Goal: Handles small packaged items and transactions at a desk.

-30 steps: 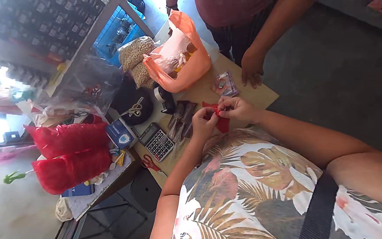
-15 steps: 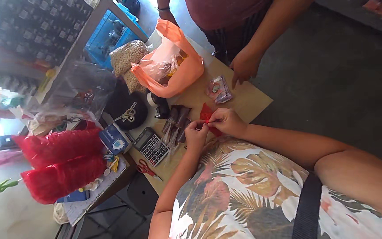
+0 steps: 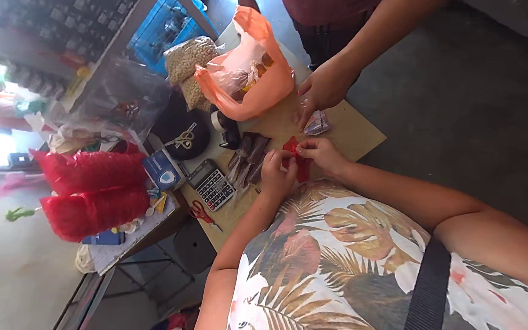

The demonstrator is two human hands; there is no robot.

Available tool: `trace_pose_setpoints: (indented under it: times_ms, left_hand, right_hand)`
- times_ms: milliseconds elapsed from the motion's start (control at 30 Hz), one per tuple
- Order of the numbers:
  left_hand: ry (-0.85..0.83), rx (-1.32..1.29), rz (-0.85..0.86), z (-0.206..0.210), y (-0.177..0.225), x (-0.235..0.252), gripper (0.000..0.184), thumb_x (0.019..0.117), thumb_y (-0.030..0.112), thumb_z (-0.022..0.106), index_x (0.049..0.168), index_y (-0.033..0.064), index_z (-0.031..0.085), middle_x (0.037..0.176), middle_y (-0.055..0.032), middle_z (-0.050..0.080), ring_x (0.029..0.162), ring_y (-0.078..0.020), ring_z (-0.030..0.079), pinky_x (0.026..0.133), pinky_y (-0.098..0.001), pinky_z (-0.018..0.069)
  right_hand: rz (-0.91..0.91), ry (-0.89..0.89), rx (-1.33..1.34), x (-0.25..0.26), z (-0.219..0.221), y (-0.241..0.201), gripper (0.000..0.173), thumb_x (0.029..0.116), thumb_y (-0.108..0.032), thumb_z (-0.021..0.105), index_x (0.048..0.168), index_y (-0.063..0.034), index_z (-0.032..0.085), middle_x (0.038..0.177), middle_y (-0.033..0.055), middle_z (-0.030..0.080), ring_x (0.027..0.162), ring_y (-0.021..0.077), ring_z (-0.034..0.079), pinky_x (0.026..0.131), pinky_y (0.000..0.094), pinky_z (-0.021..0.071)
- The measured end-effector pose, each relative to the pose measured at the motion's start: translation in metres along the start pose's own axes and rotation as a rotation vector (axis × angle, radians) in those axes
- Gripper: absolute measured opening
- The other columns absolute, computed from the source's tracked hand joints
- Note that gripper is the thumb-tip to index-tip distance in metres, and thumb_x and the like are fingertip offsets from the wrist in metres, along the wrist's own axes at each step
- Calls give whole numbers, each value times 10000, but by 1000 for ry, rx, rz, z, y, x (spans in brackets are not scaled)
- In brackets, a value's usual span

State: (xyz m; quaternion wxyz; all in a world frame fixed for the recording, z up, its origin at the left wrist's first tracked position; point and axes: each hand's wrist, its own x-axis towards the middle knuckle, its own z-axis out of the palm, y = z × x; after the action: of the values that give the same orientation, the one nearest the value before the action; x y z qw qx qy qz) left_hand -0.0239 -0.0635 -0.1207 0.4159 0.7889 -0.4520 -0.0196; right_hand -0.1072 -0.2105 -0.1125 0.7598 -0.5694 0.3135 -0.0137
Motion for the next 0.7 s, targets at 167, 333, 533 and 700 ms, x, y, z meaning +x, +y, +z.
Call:
trace_pose_setpoints:
  times_ms: [167, 333, 533, 700]
  left_hand:
    - [0, -126, -49, -5, 0, 2, 93, 886, 49, 741, 919, -31, 708, 951, -144, 692, 874, -204, 665, 800, -329, 567]
    - [59, -239, 17, -9, 4, 8, 33, 907, -22, 666, 898, -53, 660, 1007, -159, 665, 944, -162, 667, 836, -259, 574]
    - [47, -257, 111, -21, 20, 26, 68, 940, 25, 625, 951, -7, 683, 999, -131, 716, 1001, -208, 677, 951, -415, 521]
    - [158, -275, 135, -32, 23, 38, 70, 983, 102, 632, 963, 47, 672, 991, -74, 708, 1012, -168, 661, 968, -399, 509]
  right_hand:
    - [-134, 19, -57, -5, 1, -2, 43, 960, -29, 676, 942, 8, 688, 797, -3, 664, 709, 3, 617, 706, 190, 537]
    - [-417, 5, -278, -14, 0, -5, 120, 967, -115, 680, 1018, -8, 656, 900, 53, 644, 800, 82, 615, 732, 258, 527]
    - [-810, -200, -605, 5, -10, 5, 587, 881, -331, 711, 1319, 49, 623, 1434, 221, 575, 1385, 394, 487, 1163, 581, 344]
    - [-693, -160, -378, 4, 3, 3, 245, 981, -141, 587, 1079, 54, 697, 1295, 170, 604, 1205, 195, 584, 1030, 367, 495]
